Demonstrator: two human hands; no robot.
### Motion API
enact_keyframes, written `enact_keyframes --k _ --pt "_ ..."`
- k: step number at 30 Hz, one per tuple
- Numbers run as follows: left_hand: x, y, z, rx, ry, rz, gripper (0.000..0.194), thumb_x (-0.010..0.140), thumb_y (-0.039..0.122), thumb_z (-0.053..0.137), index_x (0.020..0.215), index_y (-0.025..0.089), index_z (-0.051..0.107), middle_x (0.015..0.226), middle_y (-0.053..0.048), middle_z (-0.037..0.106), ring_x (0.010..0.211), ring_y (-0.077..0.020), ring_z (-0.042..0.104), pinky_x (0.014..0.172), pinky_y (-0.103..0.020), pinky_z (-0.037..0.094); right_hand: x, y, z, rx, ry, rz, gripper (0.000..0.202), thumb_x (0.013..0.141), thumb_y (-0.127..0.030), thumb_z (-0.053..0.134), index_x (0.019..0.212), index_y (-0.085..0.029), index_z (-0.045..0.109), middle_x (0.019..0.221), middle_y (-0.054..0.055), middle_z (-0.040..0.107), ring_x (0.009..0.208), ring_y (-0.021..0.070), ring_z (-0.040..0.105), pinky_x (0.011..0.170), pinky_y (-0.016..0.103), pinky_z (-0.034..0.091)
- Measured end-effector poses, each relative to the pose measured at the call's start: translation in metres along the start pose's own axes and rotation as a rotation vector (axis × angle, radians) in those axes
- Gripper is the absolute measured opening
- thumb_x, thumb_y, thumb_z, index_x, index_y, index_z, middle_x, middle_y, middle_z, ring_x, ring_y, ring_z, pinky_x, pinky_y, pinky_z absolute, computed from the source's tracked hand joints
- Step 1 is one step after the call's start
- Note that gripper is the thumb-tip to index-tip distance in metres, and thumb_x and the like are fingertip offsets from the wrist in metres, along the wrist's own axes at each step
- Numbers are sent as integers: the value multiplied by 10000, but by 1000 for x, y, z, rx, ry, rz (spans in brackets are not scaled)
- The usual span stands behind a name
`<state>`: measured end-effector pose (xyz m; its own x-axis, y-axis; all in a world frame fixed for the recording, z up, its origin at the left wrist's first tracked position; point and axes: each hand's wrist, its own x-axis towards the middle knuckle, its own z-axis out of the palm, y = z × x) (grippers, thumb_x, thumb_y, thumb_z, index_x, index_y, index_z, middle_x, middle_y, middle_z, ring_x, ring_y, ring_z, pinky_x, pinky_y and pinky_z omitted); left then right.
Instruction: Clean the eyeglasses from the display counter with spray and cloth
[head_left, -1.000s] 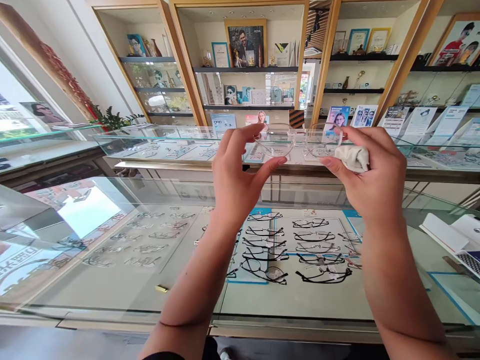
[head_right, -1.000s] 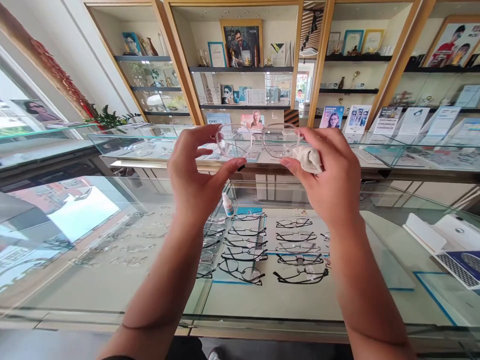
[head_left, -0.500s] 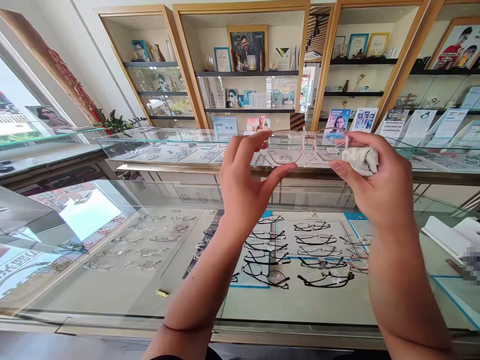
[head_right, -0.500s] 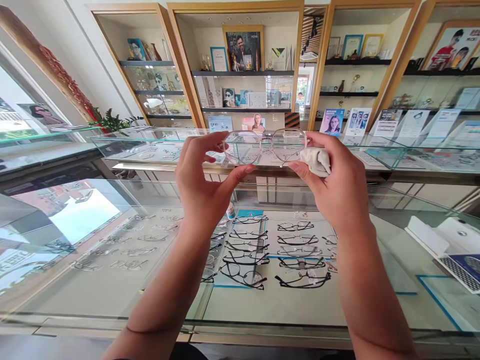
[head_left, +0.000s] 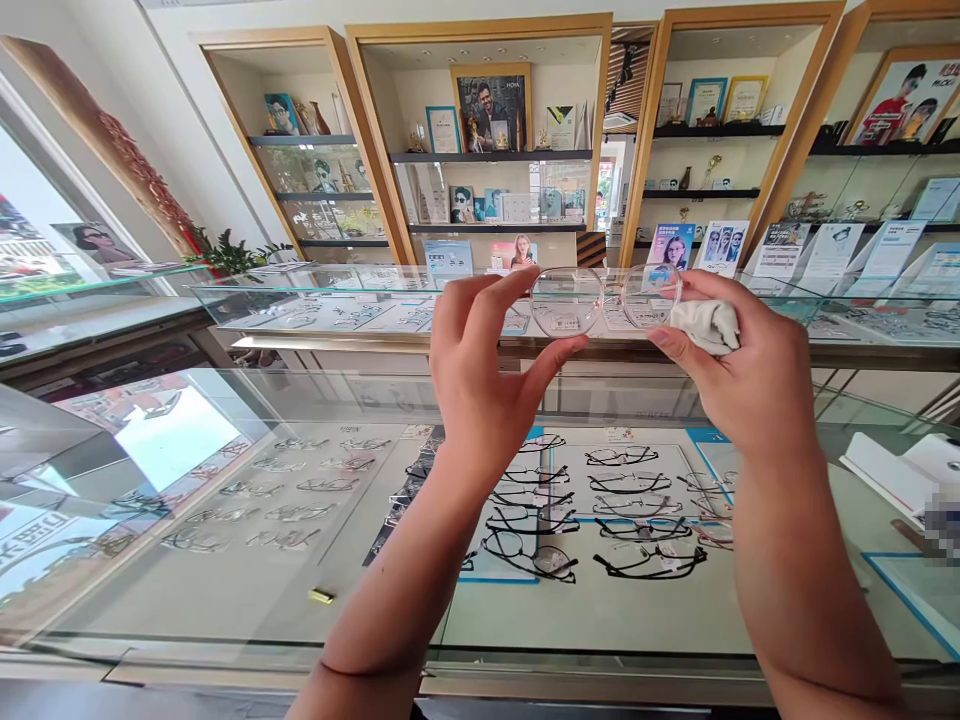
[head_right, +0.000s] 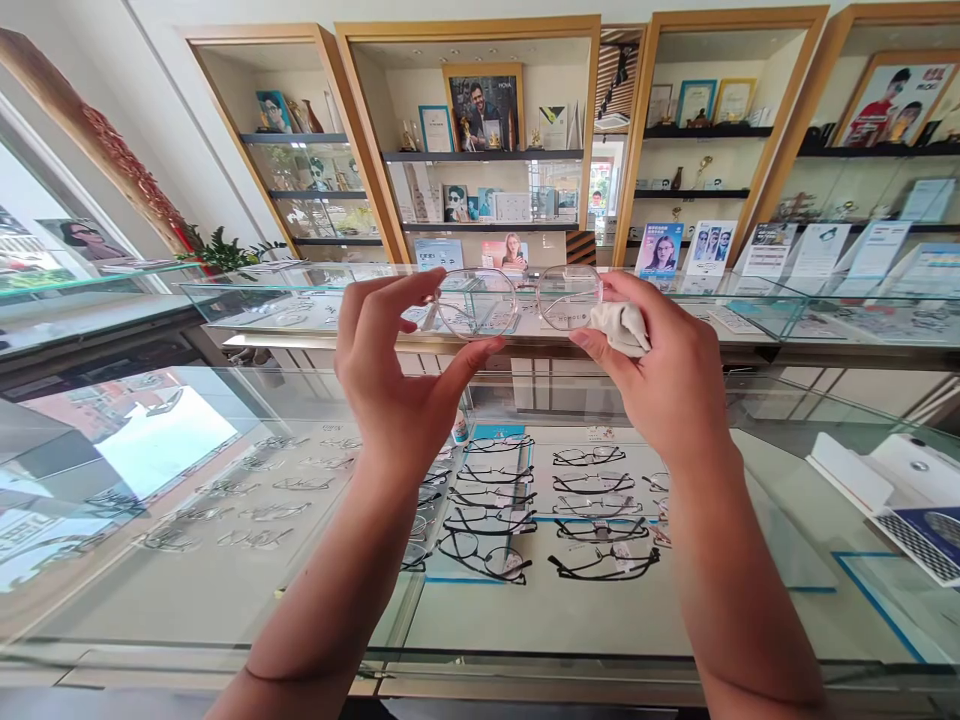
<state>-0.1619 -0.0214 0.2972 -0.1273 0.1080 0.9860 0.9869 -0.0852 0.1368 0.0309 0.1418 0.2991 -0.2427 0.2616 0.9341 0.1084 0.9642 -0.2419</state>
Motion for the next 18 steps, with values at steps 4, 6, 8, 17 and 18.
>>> enact_keyframes --k 4,6,8,17,18 --pt "-1 3 -3 8 15 1 584 921 544 908 1423 330 703 1292 -88 712 1219 -311 675 1035 -491 607 0 -1 -1 -13 -51 33 465 995 -486 846 1424 -337 747 1233 63 878 1020 305 843 936 485 685" --pt "-1 3 -4 6 10 -4 588 919 540 910 1429 333 703 1298 -89 707 1229 -311 672 1035 -488 613 0 -3 -1 -19 -57 34 462 997 -487 843 1421 -333 746 1233 67 878 1005 307 842 931 490 684" --pt "-1 1 -4 -3 7 -3 575 930 531 901 1431 330 703 1313 -92 706 1253 -315 667 1030 -484 624 0 -5 -1 -32 -33 19 458 988 -481 852 1407 -330 745 1251 76 871 1013 318 838 927 503 685" --pt "3 -4 -2 -31 -20 -32 549 952 477 874 1450 338 689 1384 -100 712 1282 -304 687 914 -434 668 -3 -9 3 -73 58 -35 467 967 -453 871 1394 -348 713 1308 101 831 1110 365 812 966 575 694" --pt "3 -4 -1 -39 -27 -37 563 949 473 875 1461 341 683 1395 -102 709 1285 -302 688 903 -428 669 -3 -11 3 -76 70 -38 469 971 -453 866 1401 -348 709 1314 105 828 1138 371 808 980 580 692"
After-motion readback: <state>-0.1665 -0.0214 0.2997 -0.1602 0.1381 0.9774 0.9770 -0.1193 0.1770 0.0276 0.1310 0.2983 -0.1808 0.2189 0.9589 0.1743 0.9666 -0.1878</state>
